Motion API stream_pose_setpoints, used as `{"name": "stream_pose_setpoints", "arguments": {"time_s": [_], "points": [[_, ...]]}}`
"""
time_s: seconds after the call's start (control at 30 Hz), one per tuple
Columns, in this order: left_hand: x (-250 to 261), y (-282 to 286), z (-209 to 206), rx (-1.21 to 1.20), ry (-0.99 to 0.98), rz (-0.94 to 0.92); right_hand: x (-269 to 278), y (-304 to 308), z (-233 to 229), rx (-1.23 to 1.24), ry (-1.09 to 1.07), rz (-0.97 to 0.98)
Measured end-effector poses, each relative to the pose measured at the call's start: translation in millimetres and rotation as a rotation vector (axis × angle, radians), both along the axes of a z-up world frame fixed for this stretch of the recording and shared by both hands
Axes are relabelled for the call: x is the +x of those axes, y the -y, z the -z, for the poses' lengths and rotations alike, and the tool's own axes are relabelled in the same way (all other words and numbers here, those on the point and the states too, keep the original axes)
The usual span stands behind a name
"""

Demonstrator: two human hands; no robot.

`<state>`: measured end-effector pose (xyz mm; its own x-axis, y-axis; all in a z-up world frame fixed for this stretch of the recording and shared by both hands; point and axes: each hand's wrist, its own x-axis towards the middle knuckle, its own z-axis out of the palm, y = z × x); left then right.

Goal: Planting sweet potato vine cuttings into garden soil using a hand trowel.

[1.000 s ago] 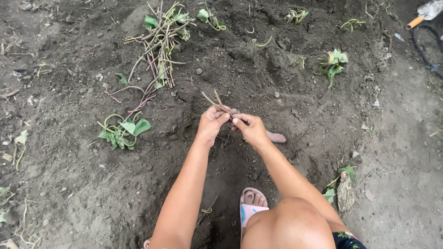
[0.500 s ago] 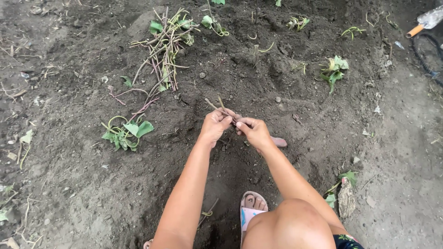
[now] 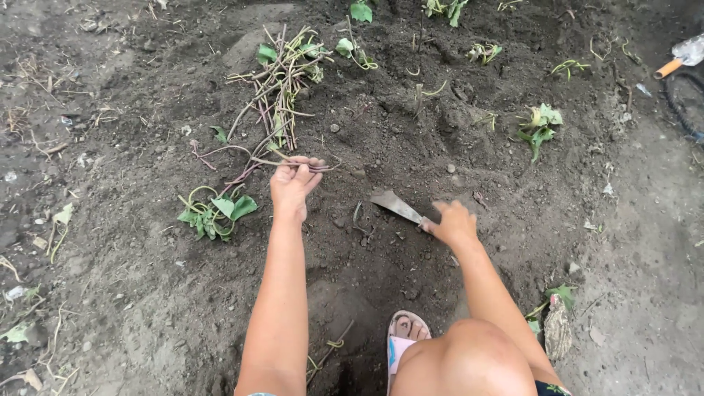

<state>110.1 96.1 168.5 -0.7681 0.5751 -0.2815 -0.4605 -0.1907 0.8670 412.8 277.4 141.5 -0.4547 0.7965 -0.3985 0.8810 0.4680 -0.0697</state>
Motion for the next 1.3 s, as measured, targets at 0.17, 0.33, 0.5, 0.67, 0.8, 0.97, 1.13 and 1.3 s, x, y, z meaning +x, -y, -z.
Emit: {"name": "stream_pose_setpoints", "arguments": {"time_s": [0.17,0.33,0.5,0.67,0.8,0.97,1.13,1.3], "points": [[2.2,-2.9,-10.0,0.024,0.000,-0.026,17.0,12.6,39.9,0.086,0.029,-0.141],[1.5,-5.8,-12.6,0.029,0.004,-0.045,13.1,19.0,6.3,0.038,-0.020,-0.142],[-17.1,0.3,13.2,0.010,-0.023,-0.143,-15.4,38.3,-97.5,-0.222,-0.435,0.015],[-34.6,9.4,19.6,-0.001,0.015,-0.231,-19.4,37.1,-156.9,-0.118,-0.393,-0.246],[-42.5,15.8,25.8,0.076,0.050,-0.299,-12.9,42.0,-183.3,-0.012,-0.572,-0.470],[-40.8,17.7,16.0,0.044,0.086,-0.317,-87.2,58.9,-147.1,-0.047,-0.290,-0.468],[-24.8,4.4,16.9,-0.128,0.143,-0.239,-111.7,69.5,-2.4,0.137,-0.094,-0.599],[-9.1,-12.6,78.6,0.024,0.075,-0.239,-94.2,44.3,-57.9,-0.610,-0.493,0.353]]}}
